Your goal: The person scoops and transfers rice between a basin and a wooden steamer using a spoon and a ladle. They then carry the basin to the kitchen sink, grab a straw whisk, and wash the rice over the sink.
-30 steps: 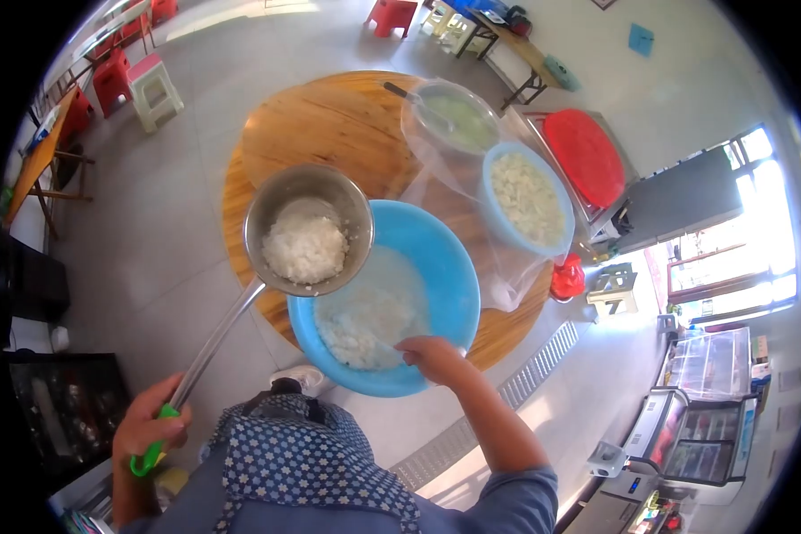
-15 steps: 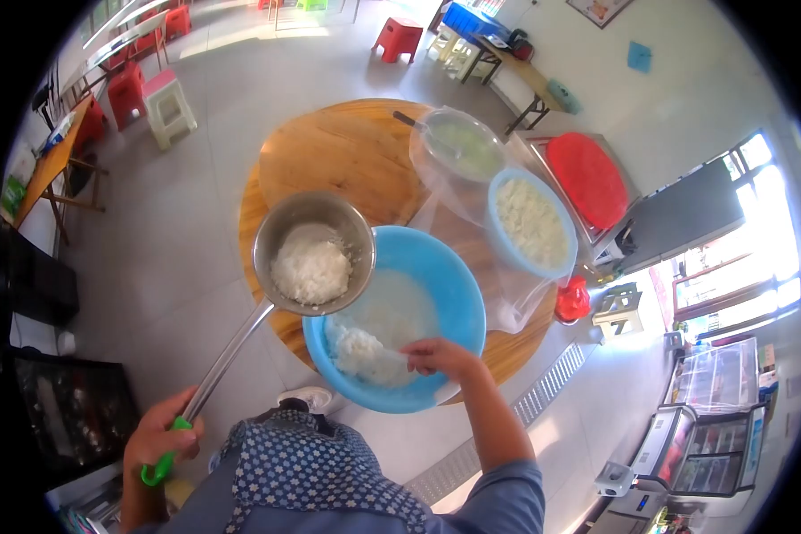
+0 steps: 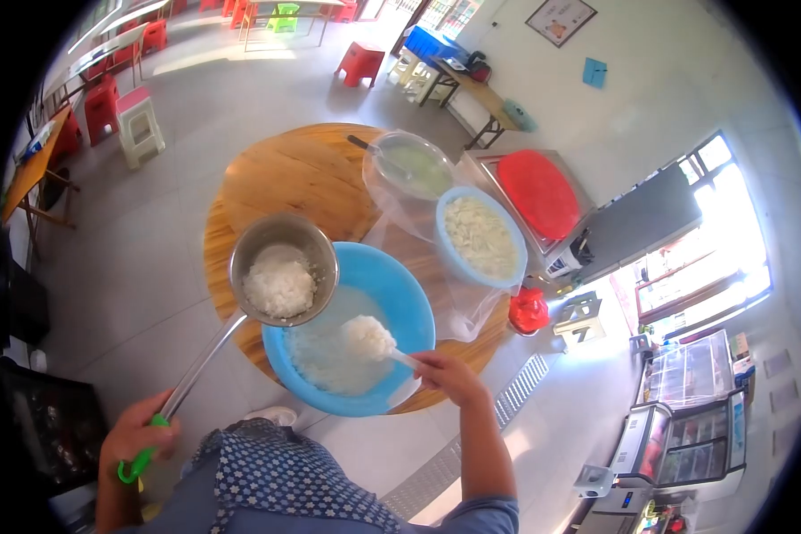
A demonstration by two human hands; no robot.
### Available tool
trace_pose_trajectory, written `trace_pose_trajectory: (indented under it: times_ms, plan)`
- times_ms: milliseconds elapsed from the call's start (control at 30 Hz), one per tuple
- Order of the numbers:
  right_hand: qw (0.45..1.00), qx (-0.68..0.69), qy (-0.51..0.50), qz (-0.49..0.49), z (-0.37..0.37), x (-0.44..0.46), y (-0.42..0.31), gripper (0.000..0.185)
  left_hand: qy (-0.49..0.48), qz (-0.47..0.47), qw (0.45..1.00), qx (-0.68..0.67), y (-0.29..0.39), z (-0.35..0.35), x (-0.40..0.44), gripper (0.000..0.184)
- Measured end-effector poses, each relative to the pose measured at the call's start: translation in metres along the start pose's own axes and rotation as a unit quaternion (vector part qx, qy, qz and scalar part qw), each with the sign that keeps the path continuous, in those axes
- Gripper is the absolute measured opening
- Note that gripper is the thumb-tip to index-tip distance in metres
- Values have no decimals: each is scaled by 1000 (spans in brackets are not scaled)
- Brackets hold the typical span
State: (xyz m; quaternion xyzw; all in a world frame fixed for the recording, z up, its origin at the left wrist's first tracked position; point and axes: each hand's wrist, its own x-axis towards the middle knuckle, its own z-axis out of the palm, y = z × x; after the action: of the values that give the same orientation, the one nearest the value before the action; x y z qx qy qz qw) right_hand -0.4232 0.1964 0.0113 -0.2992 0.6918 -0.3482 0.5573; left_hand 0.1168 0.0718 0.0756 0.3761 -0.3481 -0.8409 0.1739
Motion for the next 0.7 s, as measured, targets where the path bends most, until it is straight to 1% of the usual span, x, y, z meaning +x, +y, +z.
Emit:
trace_pose_trajectory:
  times_ms: [33, 67, 133, 167, 233, 267, 333, 367, 400, 433, 467, 533, 567, 633, 667, 700]
  plan:
    - [1000, 2, 17, -13, -3, -8, -5, 28, -5, -3, 1000, -2, 1, 1, -2, 77]
    - [1000, 3, 11, -15, -7, -15, -13, 28, 1, -1, 1000, 0, 2, 2, -2, 77]
    - [998, -7, 19, -62, -10, -28, -38, 28, -35, -10, 999, 7, 4, 6, -1, 75]
    - [998, -3, 14, -65, -3, -33, -54, 28, -29, -9, 999, 10, 4, 8, 0, 75]
    - [995, -34, 26, -95, 3, -37, -84, 28, -72, -26, 997, -12, 5, 12, 4, 74]
    - [994, -31, 25, -97, 8, -30, -91, 28, -70, -25, 997, -8, 3, 12, 4, 74]
    - [968, -170, 72, -172, 35, -12, -98, 29, -72, -33, 997, -24, -2, 11, 5, 72]
    - [968, -169, 72, -172, 54, -5, -95, 29, -71, -33, 997, -24, -2, 13, 6, 72]
    - [863, -376, 147, -303, 78, 6, -89, 32, -74, -34, 996, -19, -2, 15, 6, 73]
    - [693, -553, 212, -411, 100, 14, -83, 35, -78, -36, 996, -15, -2, 17, 7, 73]
    - [694, -565, 203, -397, 125, 4, -91, 40, -76, -37, 996, -14, -3, 18, 7, 73]
    - [678, -563, 225, -415, 132, 0, -85, 38, -48, -62, 997, 20, -5, 18, 8, 75]
    - [679, -562, 219, -418, 126, 0, -85, 38, -43, -62, 997, 16, -6, 18, 6, 75]
    - [670, -547, 347, -363, 102, -12, -82, 43, -57, -52, 997, 6, -6, 18, 5, 76]
    - [720, -459, 358, -378, 90, -20, -85, 41, -64, -60, 996, 3, -7, 17, 5, 76]
    - [736, -467, 360, -332, 78, -25, -83, 37, -41, -55, 998, 6, -8, 16, 3, 77]
